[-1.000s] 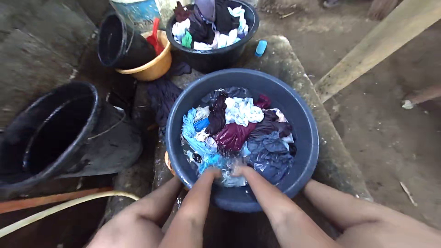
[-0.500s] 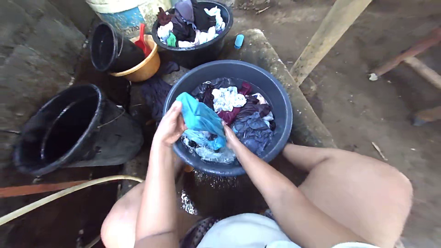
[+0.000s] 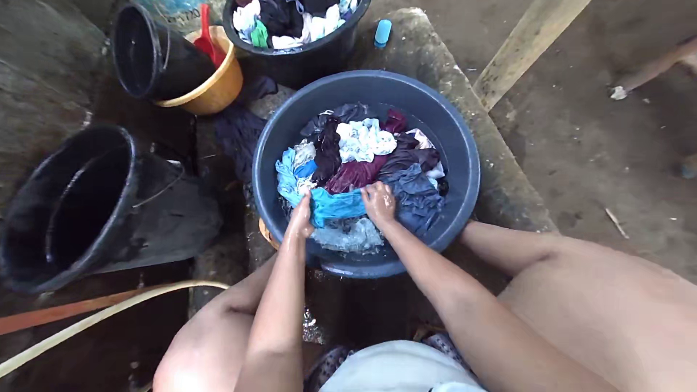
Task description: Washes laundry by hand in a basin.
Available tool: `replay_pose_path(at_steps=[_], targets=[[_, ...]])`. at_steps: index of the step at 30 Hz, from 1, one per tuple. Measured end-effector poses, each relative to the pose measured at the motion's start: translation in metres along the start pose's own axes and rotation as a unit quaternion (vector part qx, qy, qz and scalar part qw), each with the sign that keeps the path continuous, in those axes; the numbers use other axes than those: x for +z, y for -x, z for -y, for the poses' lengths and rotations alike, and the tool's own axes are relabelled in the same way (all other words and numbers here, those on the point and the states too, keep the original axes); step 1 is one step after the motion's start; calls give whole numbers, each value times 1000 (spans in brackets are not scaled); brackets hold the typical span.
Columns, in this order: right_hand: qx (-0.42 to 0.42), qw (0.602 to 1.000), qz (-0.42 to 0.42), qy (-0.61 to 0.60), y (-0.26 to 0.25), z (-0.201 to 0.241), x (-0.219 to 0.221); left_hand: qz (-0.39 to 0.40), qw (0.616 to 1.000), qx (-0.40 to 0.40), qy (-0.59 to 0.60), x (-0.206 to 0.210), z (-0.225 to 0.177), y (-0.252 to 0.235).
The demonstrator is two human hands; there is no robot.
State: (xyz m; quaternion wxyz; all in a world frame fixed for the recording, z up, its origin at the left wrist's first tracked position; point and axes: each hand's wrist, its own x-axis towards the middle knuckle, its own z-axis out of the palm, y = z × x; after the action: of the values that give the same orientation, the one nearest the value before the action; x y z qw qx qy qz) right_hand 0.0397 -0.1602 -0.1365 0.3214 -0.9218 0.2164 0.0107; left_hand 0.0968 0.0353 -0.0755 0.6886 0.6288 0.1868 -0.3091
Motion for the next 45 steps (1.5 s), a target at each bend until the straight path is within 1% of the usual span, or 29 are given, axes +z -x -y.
replay_pose_path(at_steps=[2,3,4,6,8,9,11,12,14,16,17,18,19,21,24,26,28,29,31,33,35,36,38,39,40,42,43,44,45], targets=[[14,996,74,54,6,-12,14,64,987,-29,-146,-10,13,-19],[9,988,126,92,9,-13,27,88,969,-38,-229,-8,26,-31],[4,978,167,124,11,-13,42,116,939,-39,-322,-3,39,-42],[1,968,197,156,8,-15,65,172,845,-28,-506,11,66,-67],[15,965,209,161,2,-18,79,172,761,-39,-624,24,84,-82],[12,965,212,154,-2,-20,84,169,734,-52,-656,29,85,-82],[-1,962,234,138,-13,-28,83,166,706,-61,-686,33,86,-84],[5,956,260,134,-18,-27,75,159,706,-55,-688,33,88,-87],[9,928,346,142,-29,-21,57,161,729,-29,-665,29,91,-94],[-5,886,439,147,-49,-9,42,170,774,-46,-608,30,74,-90],[-19,889,446,103,-57,-3,30,163,809,-47,-563,32,60,-85],[-45,903,428,17,-63,1,17,150,852,-38,-500,35,44,-78],[-63,904,413,-91,-62,6,2,131,891,-19,-435,38,23,-66],[-94,886,387,-237,-45,19,-24,96,936,35,-336,49,-24,-25],[-120,900,255,-332,-9,32,-21,86,949,157,-258,58,-84,56],[-146,923,179,-307,-1,36,-12,93,940,246,-219,55,-114,110],[-172,940,164,-243,-6,37,-8,94,933,306,-162,47,-134,151],[-165,945,187,-211,-9,39,-15,85,935,318,-133,44,-138,164],[-142,945,238,-171,-19,43,-33,44,944,307,-113,36,-133,166],[-124,948,243,-166,-25,49,-50,-20,957,252,-144,17,-106,138],[-147,949,234,-152,-16,65,-69,-67,969,148,-185,0,-64,96],[-176,947,234,-136,-5,74,-76,-66,978,70,-184,-3,-42,80],[-240,933,248,-106,23,93,-80,-26,993,-67,-89,3,-4,67],[-268,921,267,-89,38,104,-81,-9,995,-95,-4,8,8,67],[-292,906,298,-71,54,115,-85,3,991,-97,96,13,15,70],[-336,869,359,-60,79,132,-100,59,960,-50,267,18,29,74],[-343,855,378,-92,87,134,-111,90,942,-35,320,19,34,76],[-337,846,380,-164,88,130,-121,97,933,-33,345,24,33,79],[-326,826,370,-273,83,119,-125,81,932,-39,351,30,30,82]])
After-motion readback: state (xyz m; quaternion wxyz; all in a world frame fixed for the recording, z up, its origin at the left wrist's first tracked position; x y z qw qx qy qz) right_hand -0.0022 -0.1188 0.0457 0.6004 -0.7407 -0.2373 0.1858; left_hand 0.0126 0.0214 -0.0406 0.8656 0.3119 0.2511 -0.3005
